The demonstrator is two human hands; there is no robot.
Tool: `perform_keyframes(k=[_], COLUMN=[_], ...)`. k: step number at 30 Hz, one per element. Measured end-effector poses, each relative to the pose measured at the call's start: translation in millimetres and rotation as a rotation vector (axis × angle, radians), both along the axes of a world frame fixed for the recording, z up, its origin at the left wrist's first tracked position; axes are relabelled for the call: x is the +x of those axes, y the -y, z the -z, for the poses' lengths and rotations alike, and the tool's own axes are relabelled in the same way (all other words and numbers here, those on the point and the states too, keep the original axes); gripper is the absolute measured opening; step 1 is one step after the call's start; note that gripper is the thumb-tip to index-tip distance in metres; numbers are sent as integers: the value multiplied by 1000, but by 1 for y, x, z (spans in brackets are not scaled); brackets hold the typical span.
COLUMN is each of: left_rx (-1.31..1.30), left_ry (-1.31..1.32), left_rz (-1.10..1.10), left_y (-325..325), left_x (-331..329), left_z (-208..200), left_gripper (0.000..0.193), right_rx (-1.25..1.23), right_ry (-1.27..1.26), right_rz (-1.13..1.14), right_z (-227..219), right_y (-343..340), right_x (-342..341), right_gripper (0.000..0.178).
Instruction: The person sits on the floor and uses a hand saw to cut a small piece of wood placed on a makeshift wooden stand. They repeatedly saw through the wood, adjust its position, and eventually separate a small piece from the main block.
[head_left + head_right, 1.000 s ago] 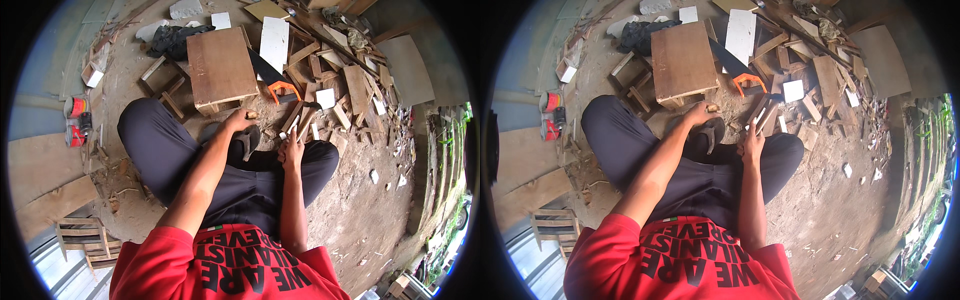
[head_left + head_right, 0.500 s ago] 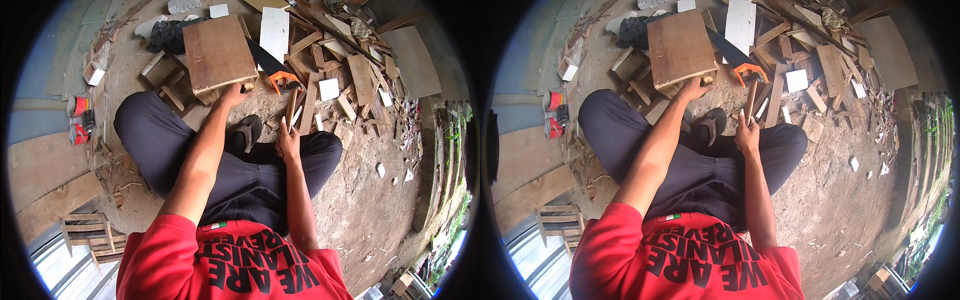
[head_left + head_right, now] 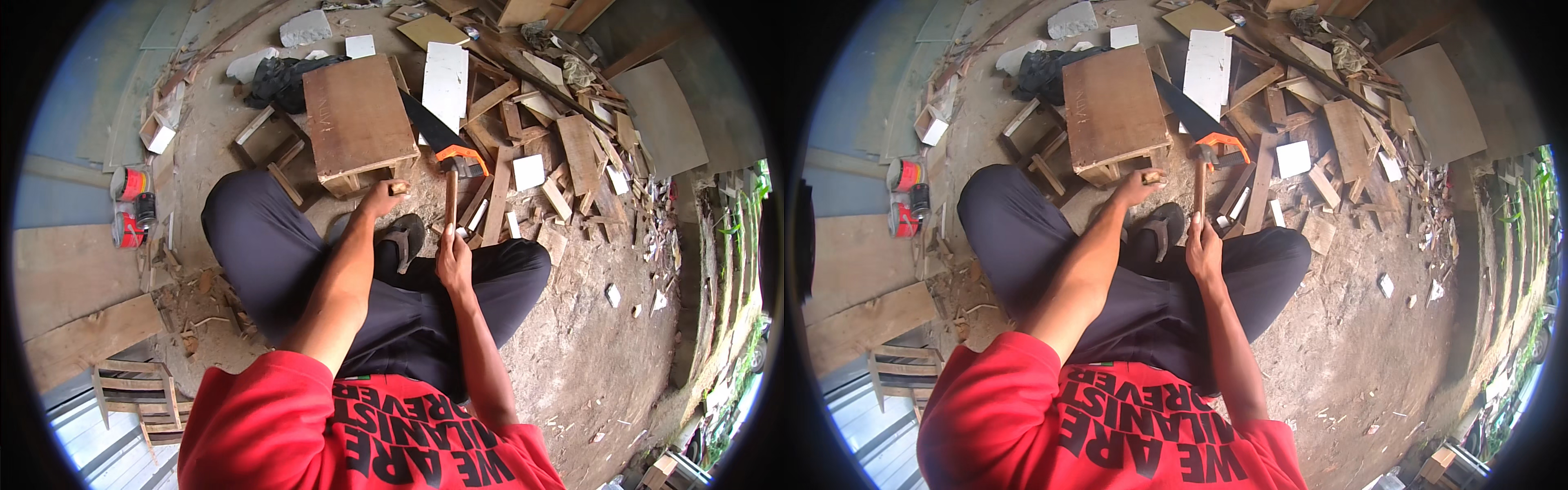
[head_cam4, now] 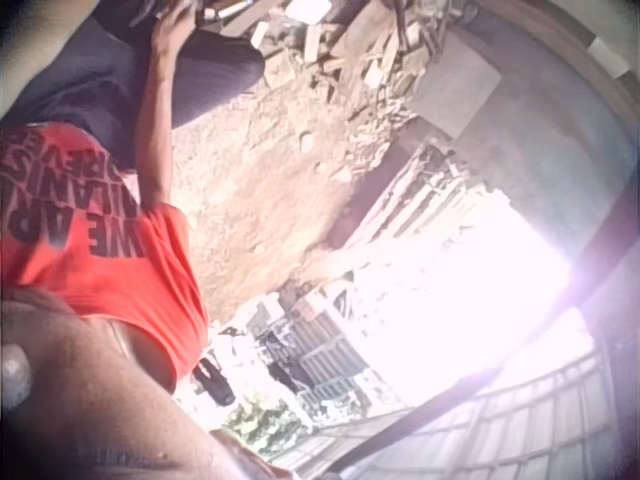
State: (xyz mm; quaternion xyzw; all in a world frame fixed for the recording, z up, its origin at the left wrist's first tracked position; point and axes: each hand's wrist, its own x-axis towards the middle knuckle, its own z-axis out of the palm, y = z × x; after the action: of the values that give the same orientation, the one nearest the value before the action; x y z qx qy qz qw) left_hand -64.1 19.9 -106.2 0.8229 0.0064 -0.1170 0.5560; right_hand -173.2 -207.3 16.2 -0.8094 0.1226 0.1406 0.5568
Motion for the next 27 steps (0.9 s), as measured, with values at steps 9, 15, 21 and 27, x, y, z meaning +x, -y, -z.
perform_keyframes(k=[9,15,21,27], left_rx=[100,220,99,21], left_ry=[70,-62,35,141], left_rz=[-95,1,-265,-180], left_y=[7,7,14,6], left_x=[-5,3,-15,-8], left_z=[9,9,-12,21], left_gripper=[45,37,38,34], right_rx=[-127,-328,-86,-314], right_ry=[189,211,333,245], right_rz=[-252,-368,-259,-339], right_z=[-15,16,-23,3], right_y=[-12,-14,-22,-25], right_x=[-4,-6,-3,5], right_gripper=[56,46,46,44])
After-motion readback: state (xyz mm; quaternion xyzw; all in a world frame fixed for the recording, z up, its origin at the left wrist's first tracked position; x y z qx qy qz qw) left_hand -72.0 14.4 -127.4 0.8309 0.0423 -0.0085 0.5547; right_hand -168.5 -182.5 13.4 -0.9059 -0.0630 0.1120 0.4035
